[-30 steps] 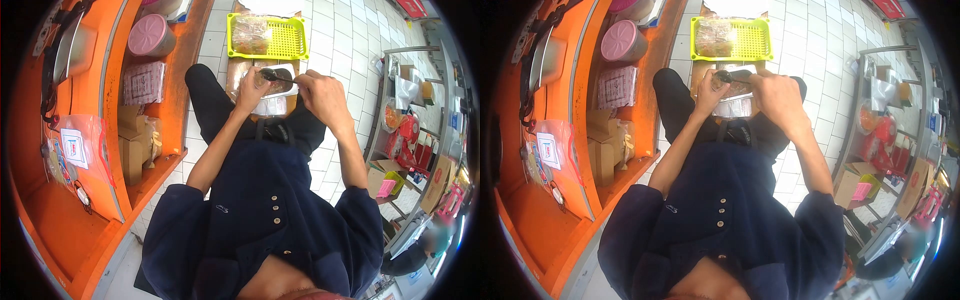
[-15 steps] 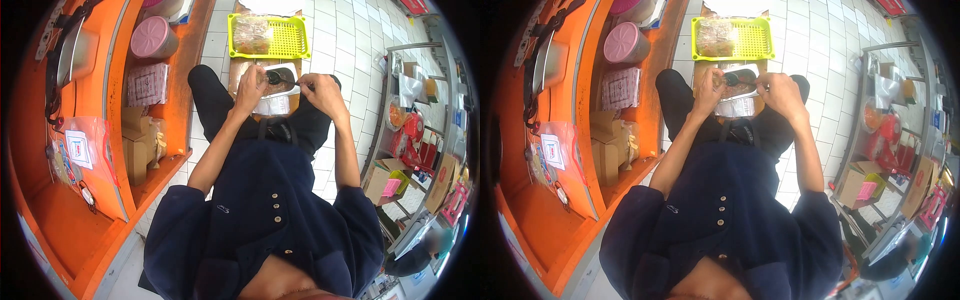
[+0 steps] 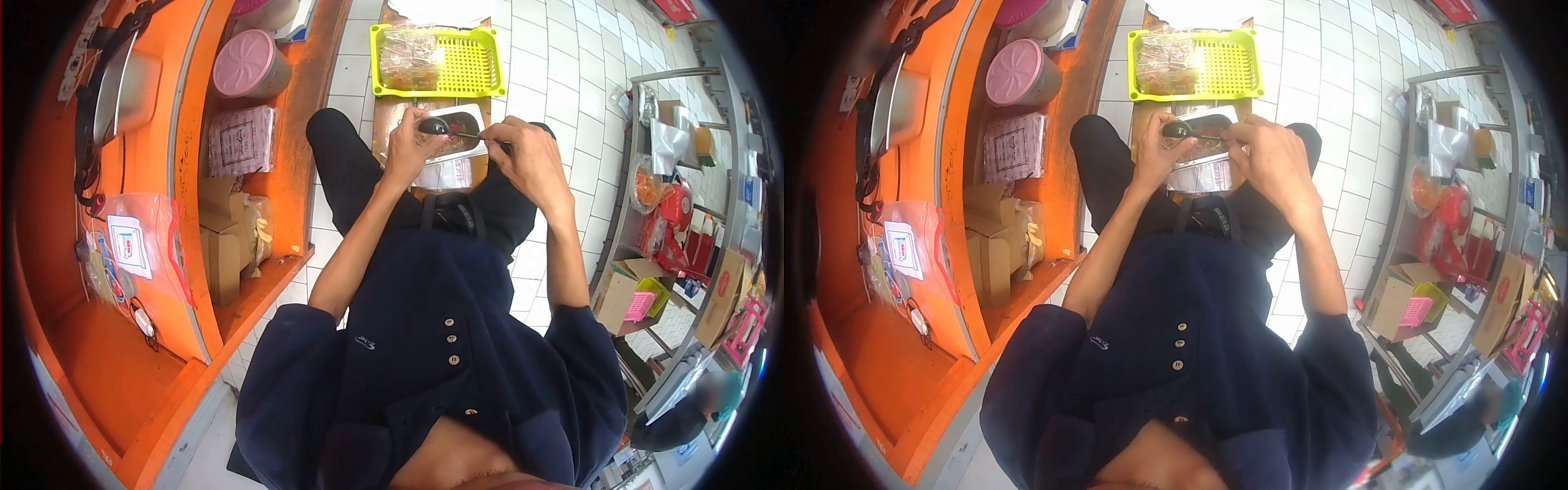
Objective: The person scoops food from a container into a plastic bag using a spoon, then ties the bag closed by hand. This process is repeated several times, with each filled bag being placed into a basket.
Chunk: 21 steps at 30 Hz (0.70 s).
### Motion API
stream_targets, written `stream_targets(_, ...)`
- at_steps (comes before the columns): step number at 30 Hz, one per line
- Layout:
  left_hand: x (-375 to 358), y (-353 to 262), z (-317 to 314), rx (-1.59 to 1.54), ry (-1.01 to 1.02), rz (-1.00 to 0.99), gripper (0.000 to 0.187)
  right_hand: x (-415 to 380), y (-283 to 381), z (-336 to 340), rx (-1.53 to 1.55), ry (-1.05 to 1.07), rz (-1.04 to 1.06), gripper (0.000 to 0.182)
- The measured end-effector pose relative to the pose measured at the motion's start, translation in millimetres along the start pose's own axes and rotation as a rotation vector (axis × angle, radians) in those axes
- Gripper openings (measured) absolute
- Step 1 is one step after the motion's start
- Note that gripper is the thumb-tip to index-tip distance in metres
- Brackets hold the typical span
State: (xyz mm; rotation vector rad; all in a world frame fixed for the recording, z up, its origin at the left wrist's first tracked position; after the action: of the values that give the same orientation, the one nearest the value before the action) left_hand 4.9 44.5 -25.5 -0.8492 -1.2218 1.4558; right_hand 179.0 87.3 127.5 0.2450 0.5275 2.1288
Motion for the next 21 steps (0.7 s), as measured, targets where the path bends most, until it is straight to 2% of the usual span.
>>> stream_targets(2,0.6,5.3,-0.1,-0.058,0.001,0.040,0.045,-1.2,-0.3,-2.2,-0.017,-0.007,-0.002,0.013)
stream_targets(5,0.7,-0.5,4.2,-0.041,-0.025,-0.011,0.045,-1.1,2.7,-2.1,-0.035,-0.012,0.001,0.013)
stream_targets(8,1.5,-4.5,5.5,-0.004,-0.018,0.047,0.045,-0.4,3.6,-4.0,-0.043,-0.014,0.017,0.013)
stream_targets(10,2.6,-9.5,4.8,0.021,-0.030,-0.051,0.045,0.4,5.4,-4.1,-0.052,-0.013,0.032,0.013)
stream_targets(16,3.6,3.3,-1.2,-0.025,0.005,0.010,0.048,3.4,4.8,-3.3,-0.045,-0.007,0.013,0.013)
stream_targets(21,3.0,0.9,0.5,0.034,-0.031,-0.037,0.048,4.7,6.0,-4.5,-0.098,0.019,0.034,0.012)
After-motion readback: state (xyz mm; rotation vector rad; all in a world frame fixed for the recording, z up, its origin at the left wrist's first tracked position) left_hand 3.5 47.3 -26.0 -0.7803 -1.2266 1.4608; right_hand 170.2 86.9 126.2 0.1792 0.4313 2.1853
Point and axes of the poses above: each hand's wrist, its own x-axis towards the middle knuckle, its own z-axis out of the back of the hand, y = z × x, the point moved 8 cm from there along x, towards the middle knuckle, and after that the axes turned 5 degrees about -x, right-handed, at the moved point
